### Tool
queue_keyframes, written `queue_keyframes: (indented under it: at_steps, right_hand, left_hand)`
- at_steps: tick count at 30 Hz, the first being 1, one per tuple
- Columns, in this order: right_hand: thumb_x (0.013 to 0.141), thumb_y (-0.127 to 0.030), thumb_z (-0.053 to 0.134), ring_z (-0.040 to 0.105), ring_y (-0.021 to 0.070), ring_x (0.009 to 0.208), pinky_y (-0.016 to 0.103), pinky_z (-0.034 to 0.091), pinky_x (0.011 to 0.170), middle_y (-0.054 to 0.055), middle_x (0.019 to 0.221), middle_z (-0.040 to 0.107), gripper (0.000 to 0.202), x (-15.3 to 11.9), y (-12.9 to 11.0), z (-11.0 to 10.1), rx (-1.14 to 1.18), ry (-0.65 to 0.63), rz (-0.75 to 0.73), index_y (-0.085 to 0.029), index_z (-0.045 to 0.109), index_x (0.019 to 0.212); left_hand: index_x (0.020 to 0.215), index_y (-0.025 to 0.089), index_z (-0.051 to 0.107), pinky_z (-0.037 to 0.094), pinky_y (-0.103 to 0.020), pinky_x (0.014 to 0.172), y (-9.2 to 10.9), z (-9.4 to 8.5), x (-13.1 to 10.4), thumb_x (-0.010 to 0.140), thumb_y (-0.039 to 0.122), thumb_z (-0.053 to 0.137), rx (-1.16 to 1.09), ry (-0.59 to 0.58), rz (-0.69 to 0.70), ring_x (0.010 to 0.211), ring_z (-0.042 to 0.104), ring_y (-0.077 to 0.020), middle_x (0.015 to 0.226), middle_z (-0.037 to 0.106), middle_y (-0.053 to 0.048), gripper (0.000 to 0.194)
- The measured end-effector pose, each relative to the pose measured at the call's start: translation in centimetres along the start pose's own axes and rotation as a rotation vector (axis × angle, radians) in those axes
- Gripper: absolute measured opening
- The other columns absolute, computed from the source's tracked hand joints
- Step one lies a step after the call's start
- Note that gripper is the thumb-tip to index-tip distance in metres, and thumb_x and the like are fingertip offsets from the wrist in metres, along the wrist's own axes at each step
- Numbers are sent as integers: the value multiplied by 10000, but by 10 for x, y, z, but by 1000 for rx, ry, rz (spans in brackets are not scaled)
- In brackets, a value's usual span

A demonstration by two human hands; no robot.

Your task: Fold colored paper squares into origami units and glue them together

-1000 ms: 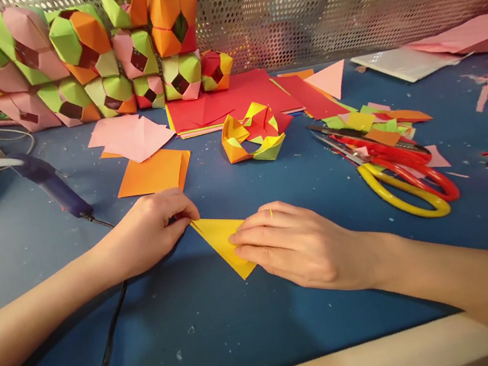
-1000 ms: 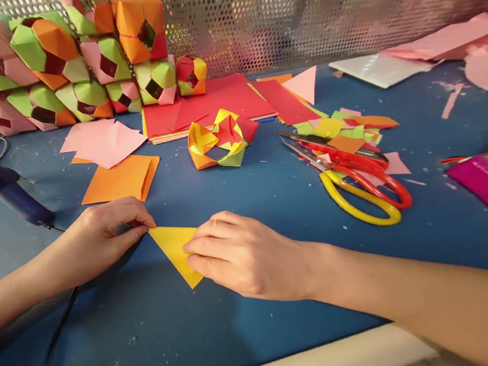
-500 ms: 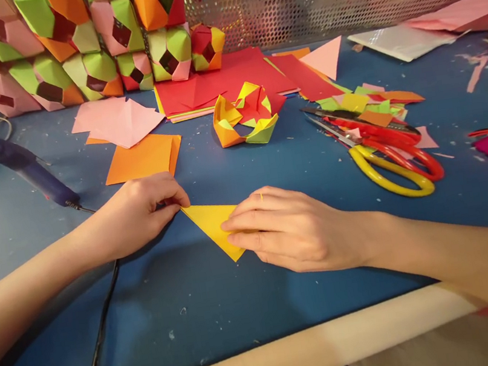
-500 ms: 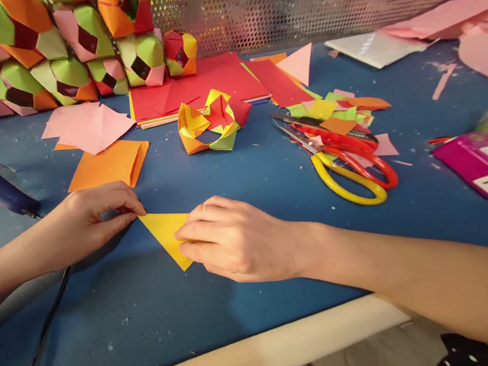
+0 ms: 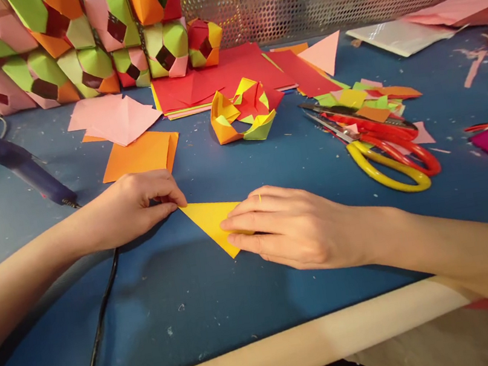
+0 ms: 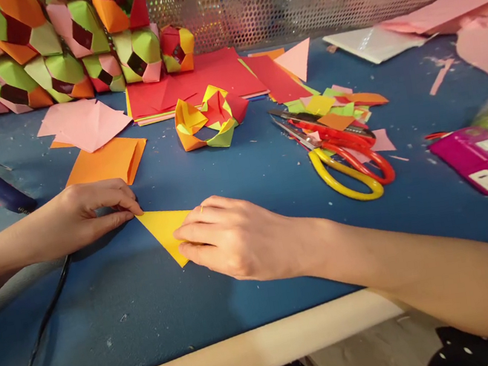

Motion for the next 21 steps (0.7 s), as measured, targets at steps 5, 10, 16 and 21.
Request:
queue_keyframes:
  at_steps: [5, 10, 16, 21]
  right_hand:
    - [904, -113, 448, 603, 201, 953, 334, 494, 745, 104, 1050, 672, 215, 0, -3, -2, -29, -42, -9, -93, 644, 990]
    - [920, -98, 397, 611, 199, 936, 338, 498, 735, 111, 1026, 678, 260, 2, -7, -5, -63, -66, -17, -90, 649, 981]
    - [924, -93, 379, 604, 196, 955, 338, 498, 745, 116, 1050, 668, 277, 1, -8, -5, -74, -96, -13, -93, 647, 992]
    - [920, -85, 380, 604, 206, 964, 338, 500, 750, 112, 1055, 667, 283, 1, -8, -5, -79, -104, -16, -91, 651, 999]
  left_hand:
    - [866, 181, 651, 438, -224, 753, -1, 0, 1, 843, 151, 474, -8, 2, 1, 828, 573, -129, 919, 633, -33, 180]
    - [868, 181, 655, 441, -224, 752, -1, 1, 1, 844, 157, 469, 1, 2, 4, 829, 577, -130, 917, 635, -34, 189]
    - [860, 182, 650, 447, -234, 756, 0, 0, 0, 839, 153, 462, 22, 22, 18, 820, 581, -136, 907, 641, -41, 191]
    - [856, 183, 651, 449, -233, 752, 1, -1, 0, 836, 156, 463, 27, 26, 15, 818, 586, -137, 904, 645, -40, 191]
Point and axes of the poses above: each hand's wrist, its own x-axis towards the middle knuckle, its own z-axis out of the palm, y = z × x, the point moved 3 cm from there along x, towards the middle knuckle
